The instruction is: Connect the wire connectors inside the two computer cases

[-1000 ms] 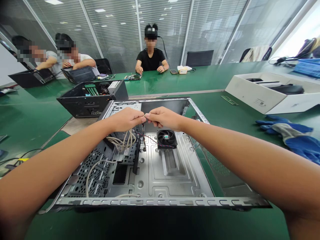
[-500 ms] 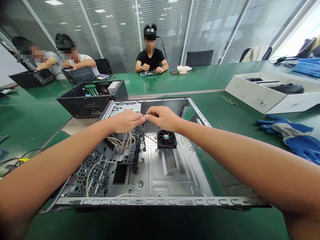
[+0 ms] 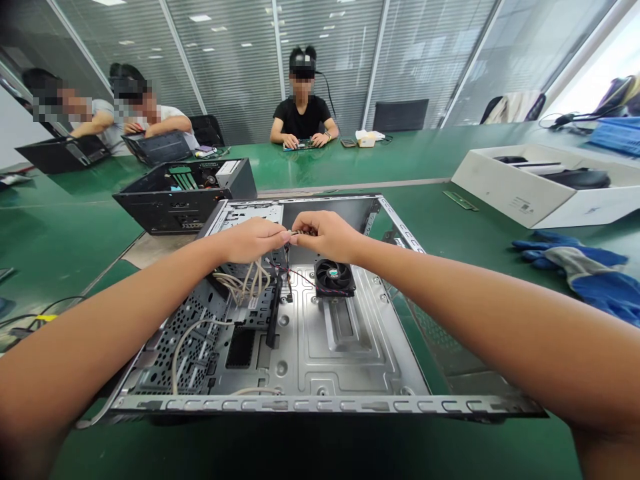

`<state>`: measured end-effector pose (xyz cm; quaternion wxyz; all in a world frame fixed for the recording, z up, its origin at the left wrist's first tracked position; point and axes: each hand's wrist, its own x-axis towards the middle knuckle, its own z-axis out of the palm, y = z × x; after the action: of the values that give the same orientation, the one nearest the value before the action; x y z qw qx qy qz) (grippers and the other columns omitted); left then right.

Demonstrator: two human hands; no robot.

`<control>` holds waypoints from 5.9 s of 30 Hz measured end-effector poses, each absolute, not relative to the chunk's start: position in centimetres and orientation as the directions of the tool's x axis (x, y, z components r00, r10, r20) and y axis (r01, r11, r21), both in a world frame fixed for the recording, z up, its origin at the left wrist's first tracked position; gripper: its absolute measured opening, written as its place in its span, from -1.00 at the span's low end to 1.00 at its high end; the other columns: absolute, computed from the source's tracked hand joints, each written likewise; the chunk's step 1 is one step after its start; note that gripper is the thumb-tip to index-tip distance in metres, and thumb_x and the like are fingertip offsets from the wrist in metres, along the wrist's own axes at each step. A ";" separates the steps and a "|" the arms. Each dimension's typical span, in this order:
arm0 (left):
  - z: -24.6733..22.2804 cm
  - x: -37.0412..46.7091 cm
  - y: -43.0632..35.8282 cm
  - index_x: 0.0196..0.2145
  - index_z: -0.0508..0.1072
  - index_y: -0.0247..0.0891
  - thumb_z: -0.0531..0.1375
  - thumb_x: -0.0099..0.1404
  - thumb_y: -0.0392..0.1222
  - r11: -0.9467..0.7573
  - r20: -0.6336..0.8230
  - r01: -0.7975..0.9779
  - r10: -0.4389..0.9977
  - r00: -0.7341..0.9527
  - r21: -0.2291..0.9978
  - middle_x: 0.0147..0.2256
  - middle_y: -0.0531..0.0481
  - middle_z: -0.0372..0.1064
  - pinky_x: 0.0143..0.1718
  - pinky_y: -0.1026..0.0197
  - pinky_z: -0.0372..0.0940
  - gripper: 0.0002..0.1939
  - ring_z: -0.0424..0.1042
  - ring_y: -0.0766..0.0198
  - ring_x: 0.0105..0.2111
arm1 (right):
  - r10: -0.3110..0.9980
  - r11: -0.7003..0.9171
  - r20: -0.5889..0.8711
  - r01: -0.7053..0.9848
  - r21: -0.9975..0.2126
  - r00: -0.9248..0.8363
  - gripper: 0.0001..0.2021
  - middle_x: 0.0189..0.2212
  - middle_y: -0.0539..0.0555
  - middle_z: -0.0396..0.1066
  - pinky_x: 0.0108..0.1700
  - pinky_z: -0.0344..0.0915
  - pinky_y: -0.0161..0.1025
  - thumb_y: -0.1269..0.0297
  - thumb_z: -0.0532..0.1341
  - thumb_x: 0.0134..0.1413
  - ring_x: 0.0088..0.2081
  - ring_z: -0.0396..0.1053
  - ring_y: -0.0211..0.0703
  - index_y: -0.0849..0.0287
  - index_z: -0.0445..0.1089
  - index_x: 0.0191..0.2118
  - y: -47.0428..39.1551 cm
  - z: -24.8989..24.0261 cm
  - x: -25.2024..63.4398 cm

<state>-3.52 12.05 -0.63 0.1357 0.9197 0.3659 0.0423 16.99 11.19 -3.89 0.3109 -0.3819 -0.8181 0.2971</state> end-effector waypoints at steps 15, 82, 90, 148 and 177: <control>-0.4 -3.6 12.0 -0.44 0.38 -0.26 -0.09 0.36 0.01 -0.704 -0.024 0.614 0.650 0.760 0.357 -0.49 0.01 0.35 -0.32 0.26 0.15 -0.60 0.29 0.30 -0.42 | 0.808 0.299 0.072 0.302 -0.905 -0.584 -0.83 -0.46 -0.01 0.42 -0.46 0.16 -0.28 0.16 0.27 0.14 -0.51 0.21 -0.32 0.15 0.37 -0.36 11.3 -3.3 17.6; 0.0 -3.2 11.6 -0.47 0.30 -0.24 -0.07 0.36 -0.01 -0.679 -0.110 0.673 0.675 0.729 0.294 -0.50 0.01 0.29 -0.36 0.22 0.08 -0.64 0.24 0.29 -0.44 | 0.830 0.169 0.008 0.239 -0.956 -0.557 -0.81 -0.52 -0.05 0.37 -0.51 0.08 -0.32 0.20 0.32 0.08 -0.57 0.16 -0.38 0.18 0.34 -0.39 11.4 -3.9 17.5; -0.1 -3.2 11.7 -0.49 0.25 -0.23 -0.07 0.37 -0.02 -0.692 -0.109 0.663 0.664 0.740 0.286 -0.51 0.02 0.27 -0.38 0.23 0.07 -0.66 0.23 0.30 -0.46 | 0.808 0.138 -0.004 0.196 -0.971 -0.589 -0.81 -0.53 -0.05 0.37 -0.53 0.07 -0.33 0.20 0.30 0.11 -0.58 0.13 -0.39 0.17 0.35 -0.40 11.4 -3.8 17.5; -0.1 -3.4 11.7 -0.49 0.28 -0.23 -0.05 0.34 -0.01 -0.704 -0.081 0.642 0.652 0.754 0.304 -0.54 0.04 0.24 -0.38 0.22 0.06 -0.66 0.20 0.29 -0.47 | 0.794 0.098 -0.043 0.197 -0.975 -0.607 -0.80 -0.56 -0.03 0.39 -0.53 0.05 -0.32 0.20 0.30 0.11 -0.59 0.12 -0.38 0.17 0.34 -0.42 11.4 -3.7 17.5; -0.1 -3.2 11.8 -0.52 0.24 -0.23 -0.04 0.36 -0.04 -0.698 -0.083 0.650 0.660 0.747 0.300 -0.55 0.06 0.23 -0.41 0.25 0.03 -0.66 0.18 0.33 -0.50 | 0.793 0.078 -0.060 0.198 -0.977 -0.606 -0.80 -0.58 -0.05 0.36 -0.55 0.06 -0.33 0.20 0.28 0.14 -0.60 0.10 -0.39 0.17 0.33 -0.41 11.4 -3.8 17.5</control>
<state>-3.22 11.76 -0.11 0.1567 0.9213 0.3555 0.0153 17.51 11.44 -3.85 0.2586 -0.3605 -0.6870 0.5755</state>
